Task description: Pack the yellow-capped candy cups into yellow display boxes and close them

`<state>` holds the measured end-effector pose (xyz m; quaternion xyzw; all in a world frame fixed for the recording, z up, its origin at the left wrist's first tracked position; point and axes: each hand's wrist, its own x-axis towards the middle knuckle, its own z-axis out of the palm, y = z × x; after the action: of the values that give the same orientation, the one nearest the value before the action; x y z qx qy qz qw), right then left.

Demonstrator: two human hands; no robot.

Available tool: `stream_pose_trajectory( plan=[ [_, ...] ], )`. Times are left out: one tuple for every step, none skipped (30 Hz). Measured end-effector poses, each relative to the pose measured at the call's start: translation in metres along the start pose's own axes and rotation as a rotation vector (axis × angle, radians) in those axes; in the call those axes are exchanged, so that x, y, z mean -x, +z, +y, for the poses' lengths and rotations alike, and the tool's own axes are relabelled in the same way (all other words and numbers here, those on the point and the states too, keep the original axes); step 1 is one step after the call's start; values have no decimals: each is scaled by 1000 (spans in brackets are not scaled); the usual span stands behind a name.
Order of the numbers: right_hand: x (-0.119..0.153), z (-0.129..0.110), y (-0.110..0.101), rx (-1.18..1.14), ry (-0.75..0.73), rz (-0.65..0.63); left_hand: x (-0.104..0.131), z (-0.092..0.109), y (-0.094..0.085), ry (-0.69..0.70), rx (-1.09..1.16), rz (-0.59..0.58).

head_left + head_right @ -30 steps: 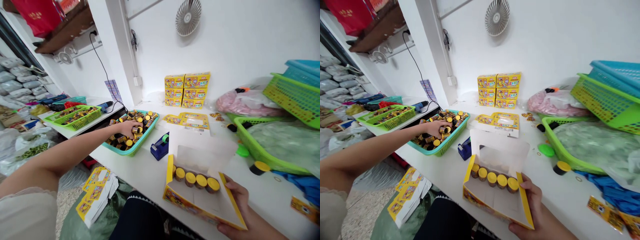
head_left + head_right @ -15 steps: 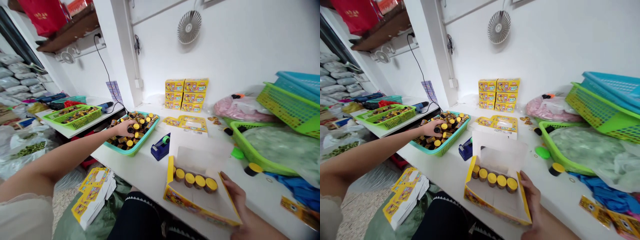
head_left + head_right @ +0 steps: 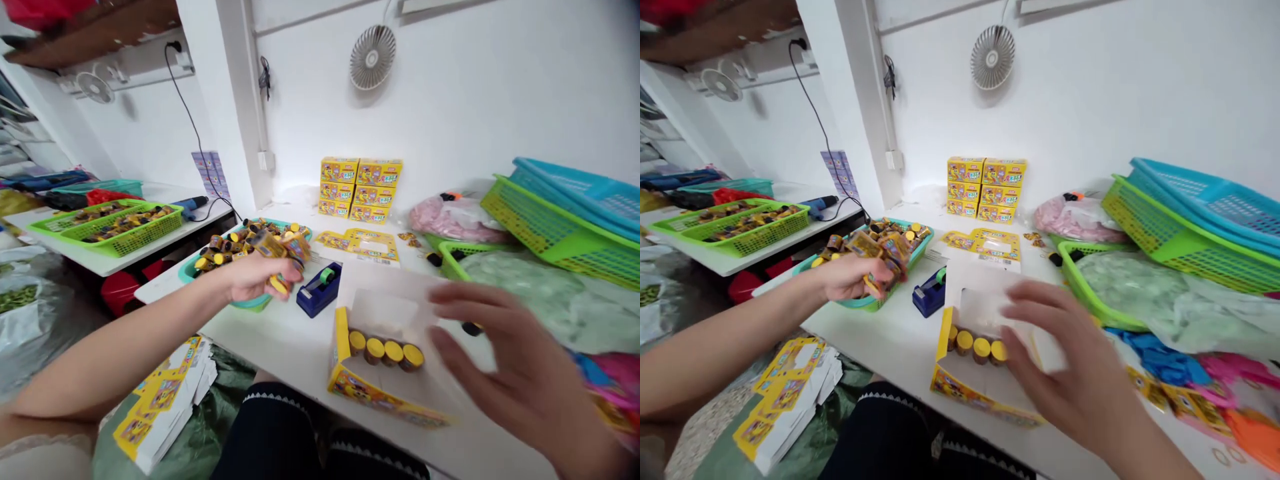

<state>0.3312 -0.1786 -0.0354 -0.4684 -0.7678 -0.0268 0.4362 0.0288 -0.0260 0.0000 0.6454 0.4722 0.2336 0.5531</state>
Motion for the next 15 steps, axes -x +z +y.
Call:
stream_pose_trajectory(
  plan=[
    [-22, -17, 9, 31, -125, -43, 5, 2, 16, -33, 46, -102],
    [-41, -29, 18, 28, -176, -96, 9, 4, 30, -66, 102, -215],
    [-58, -37, 26, 16, -187, -153, 12, 4, 41, -88, 143, -308],
    [-72, -42, 34, 12, -200, -221, 14, 4, 50, -105, 176, -386],
    [-82, -44, 40, 3, -193, -302, 15, 3, 56, -116, 190, -442],
    [-89, -44, 45, -12, -183, -372, 15, 2, 59, -123, 183, -465],
    [-94, -43, 49, -30, -170, -431, 15, 2, 61, -135, 167, -470],
    [-96, -42, 52, -53, -147, -475, 15, 1, 61, -151, 150, -462],
    [-98, -42, 55, -80, -114, -501, 16, 1, 61, -168, 134, -449],
    [-100, -42, 58, -109, -71, -508, 16, 2, 60, -182, 120, -436],
    [-101, -44, 62, -140, -27, -507, 17, 2, 60, -191, 114, -432],
    [-102, -46, 65, -171, 9, -492, 17, 3, 60, -195, 119, -439],
    [-103, -47, 69, -202, 30, -463, 18, 4, 60, -191, 134, -453],
    [-104, -49, 70, -239, 36, -411, 18, 5, 60, -179, 160, -465],
    [-103, -49, 70, -288, 34, -336, 19, 5, 60, -167, 199, -473]
  ],
)
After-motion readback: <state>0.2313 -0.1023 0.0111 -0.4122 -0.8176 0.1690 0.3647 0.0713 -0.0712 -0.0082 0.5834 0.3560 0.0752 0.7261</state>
